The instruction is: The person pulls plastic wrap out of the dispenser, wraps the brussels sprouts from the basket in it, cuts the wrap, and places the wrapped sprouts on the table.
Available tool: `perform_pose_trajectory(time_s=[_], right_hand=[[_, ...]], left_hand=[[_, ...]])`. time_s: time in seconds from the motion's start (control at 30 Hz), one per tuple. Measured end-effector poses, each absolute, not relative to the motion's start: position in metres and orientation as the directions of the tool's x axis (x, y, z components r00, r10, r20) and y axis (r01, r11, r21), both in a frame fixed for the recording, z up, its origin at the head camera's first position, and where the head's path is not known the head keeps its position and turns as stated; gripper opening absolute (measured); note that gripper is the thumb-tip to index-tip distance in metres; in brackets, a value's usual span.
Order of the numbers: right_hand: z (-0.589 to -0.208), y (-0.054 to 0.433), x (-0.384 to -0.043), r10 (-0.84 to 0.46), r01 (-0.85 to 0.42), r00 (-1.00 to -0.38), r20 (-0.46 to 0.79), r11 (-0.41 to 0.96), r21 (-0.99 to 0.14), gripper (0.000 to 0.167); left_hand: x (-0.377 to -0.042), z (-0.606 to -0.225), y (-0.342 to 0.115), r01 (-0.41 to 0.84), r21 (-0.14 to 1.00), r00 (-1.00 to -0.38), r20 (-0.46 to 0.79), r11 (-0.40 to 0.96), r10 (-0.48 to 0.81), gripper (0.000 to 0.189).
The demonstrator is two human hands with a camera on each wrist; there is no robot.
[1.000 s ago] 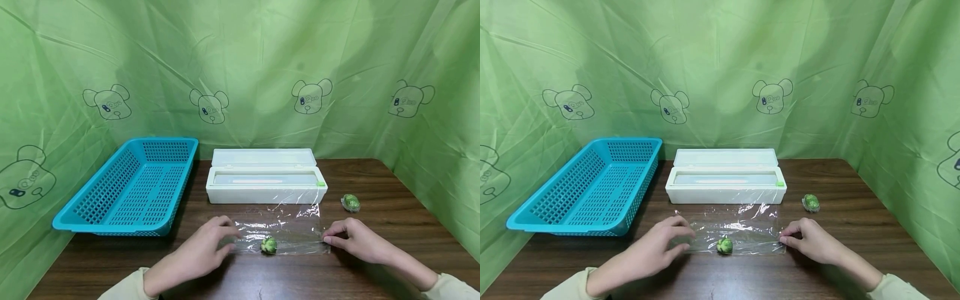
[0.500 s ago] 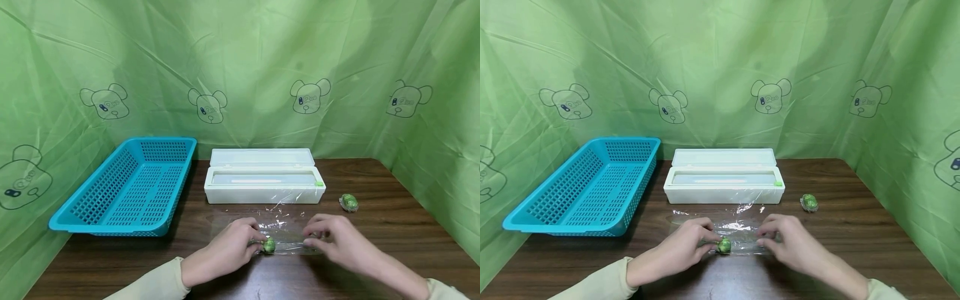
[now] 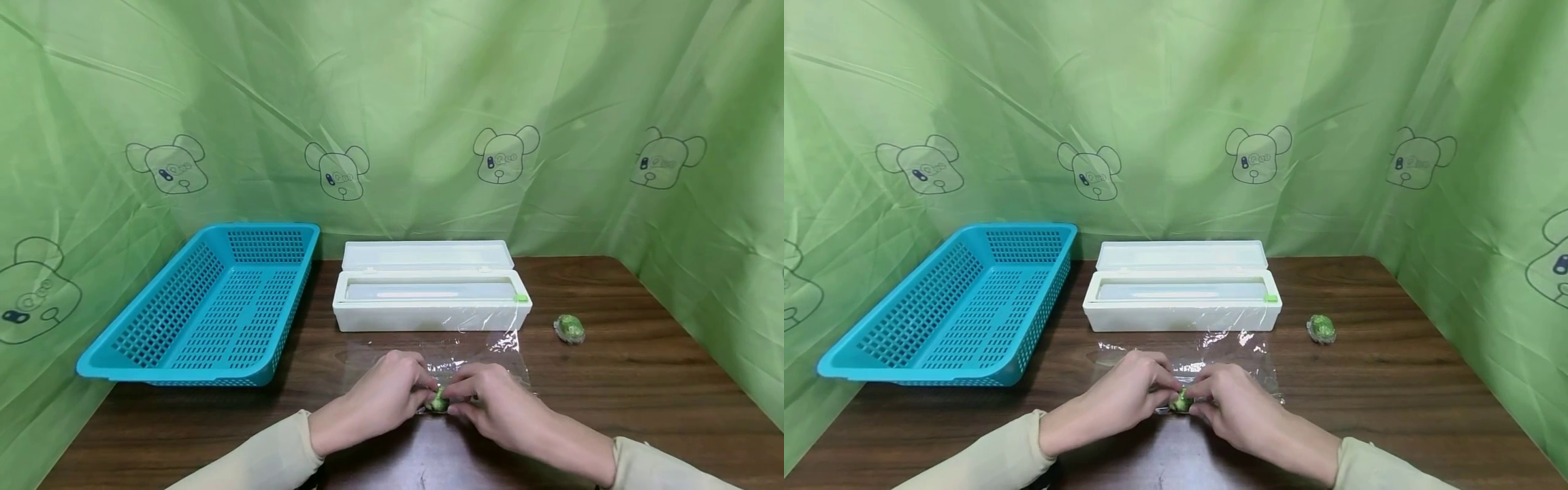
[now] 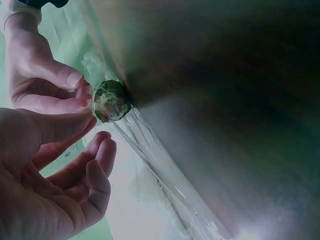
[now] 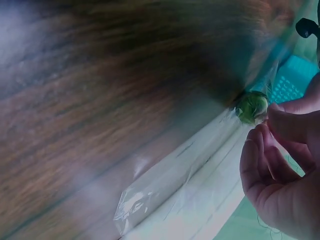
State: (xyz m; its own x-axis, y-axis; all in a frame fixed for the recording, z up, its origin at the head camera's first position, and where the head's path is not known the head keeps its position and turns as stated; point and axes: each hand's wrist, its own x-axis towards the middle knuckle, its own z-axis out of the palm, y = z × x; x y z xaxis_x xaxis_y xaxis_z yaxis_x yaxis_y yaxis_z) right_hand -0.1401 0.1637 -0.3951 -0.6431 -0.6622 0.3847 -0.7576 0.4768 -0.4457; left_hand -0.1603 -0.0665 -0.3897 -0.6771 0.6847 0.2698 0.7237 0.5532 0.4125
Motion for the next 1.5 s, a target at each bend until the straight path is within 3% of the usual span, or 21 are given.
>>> perform_pose_trajectory(time_s=[0.2, 0.5, 0.77, 0.93, 1.23, 1.5], right_hand=[[-0.399, 0.161, -0.142, -0.657, -0.791, -0.610, 0.444, 0.469, -0.392, 0.022], [-0.402, 0.158, -0.145, -0.645, -0.761, -0.646, 0.409, 0.497, -0.417, 0.019], [-0.405, 0.159, -0.149, -0.647, -0.798, -0.602, 0.468, 0.472, -0.374, 0.021], [-0.404, 0.158, -0.152, -0.651, -0.792, -0.609, 0.454, 0.470, -0.389, 0.020], [-0.398, 0.157, -0.159, -0.659, -0.759, -0.640, 0.394, 0.461, -0.460, 0.016], [-0.395, 0.157, -0.169, -0.666, -0.712, -0.668, 0.334, 0.440, -0.547, 0.016]], left_hand=[[-0.164, -0.391, -0.064, 0.707, 0.434, -0.691, 0.256, 0.558, 0.676, 0.014], [-0.168, -0.394, -0.062, 0.677, 0.479, -0.715, 0.246, 0.559, 0.655, 0.014], [-0.169, -0.391, -0.065, 0.648, 0.528, -0.737, 0.252, 0.549, 0.627, 0.009], [-0.158, -0.386, -0.070, 0.653, 0.487, -0.746, 0.281, 0.581, 0.604, 0.012], [-0.143, -0.387, -0.070, 0.714, 0.340, -0.700, 0.319, 0.612, 0.639, 0.023], [-0.149, -0.392, -0.067, 0.699, 0.343, -0.714, 0.302, 0.627, 0.631, 0.032]])
